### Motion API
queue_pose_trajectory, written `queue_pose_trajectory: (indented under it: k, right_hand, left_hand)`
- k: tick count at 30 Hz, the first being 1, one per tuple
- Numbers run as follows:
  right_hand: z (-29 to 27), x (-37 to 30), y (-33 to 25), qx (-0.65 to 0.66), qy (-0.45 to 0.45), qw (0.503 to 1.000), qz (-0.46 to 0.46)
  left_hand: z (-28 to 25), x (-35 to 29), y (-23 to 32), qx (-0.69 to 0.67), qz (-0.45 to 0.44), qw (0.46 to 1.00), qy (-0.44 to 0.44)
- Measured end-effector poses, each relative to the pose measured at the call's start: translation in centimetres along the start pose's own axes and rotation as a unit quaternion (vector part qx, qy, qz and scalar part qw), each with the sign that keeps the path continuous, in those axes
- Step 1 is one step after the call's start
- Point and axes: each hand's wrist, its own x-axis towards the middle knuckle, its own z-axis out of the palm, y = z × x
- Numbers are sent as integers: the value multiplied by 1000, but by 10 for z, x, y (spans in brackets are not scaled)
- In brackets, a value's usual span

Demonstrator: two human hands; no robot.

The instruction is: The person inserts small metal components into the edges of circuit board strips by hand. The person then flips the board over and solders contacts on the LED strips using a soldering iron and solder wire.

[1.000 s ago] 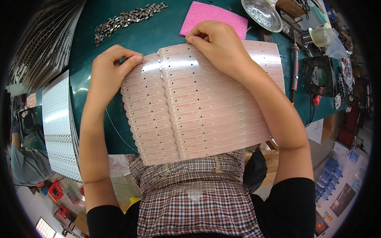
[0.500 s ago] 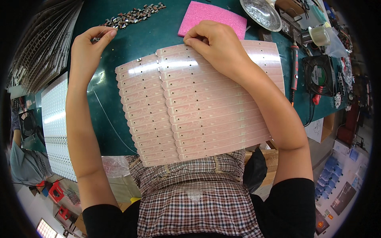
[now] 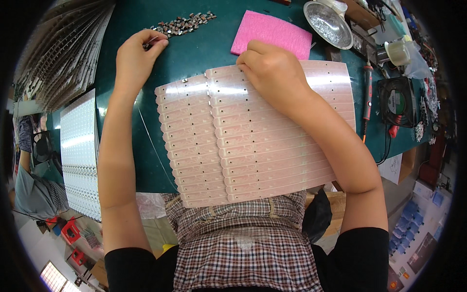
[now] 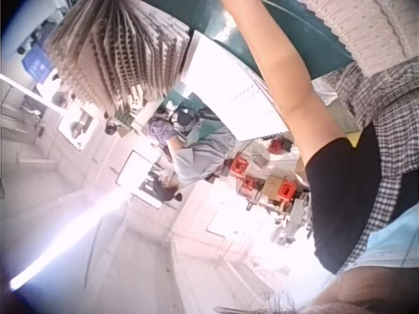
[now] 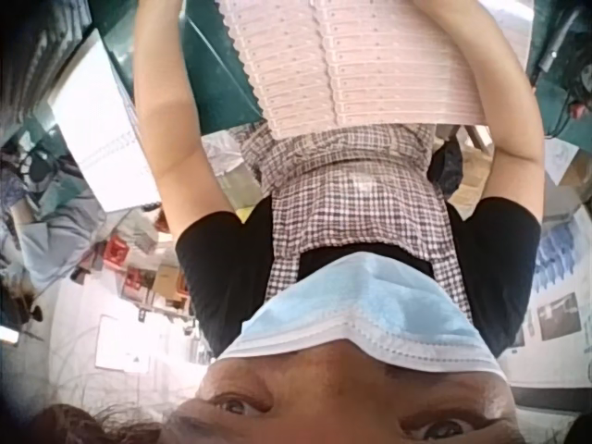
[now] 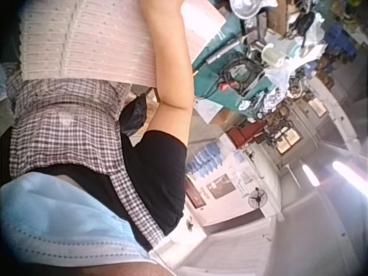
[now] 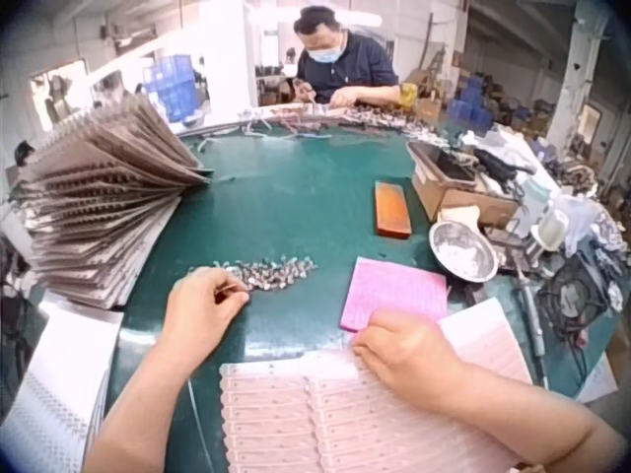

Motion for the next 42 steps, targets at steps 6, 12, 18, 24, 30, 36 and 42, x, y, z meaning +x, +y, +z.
queue_pose_trajectory:
  k: [6,12,18,24,30,36,42]
  right_hand:
    - [-7,2,-3,13,-27,999,41]
    - [-14,38,5,36,-24,997,62]
    - [54,96,55,-174,36,983,-49]
    - [60,97,38,-220,34,974,33]
    - [43,95,28,-83,37,992,85]
    - [-6,60,-3,53,6,986,155]
    - [-22,12,-14,247,-28,945,214]
  left_hand:
    - [9,3,1,29,-9,999,17]
    - [6,-7,-1,43,24,998,30]
    - [6,-22,8,98,55,993,43]
    - [-1,-30,6,132,108,984,48]
    - [-1,-32,3,137,122,980,75]
    - [-25,-69,36,-133,-16,990,-53]
    - [-12,-91,44,-193,-64,976,-72]
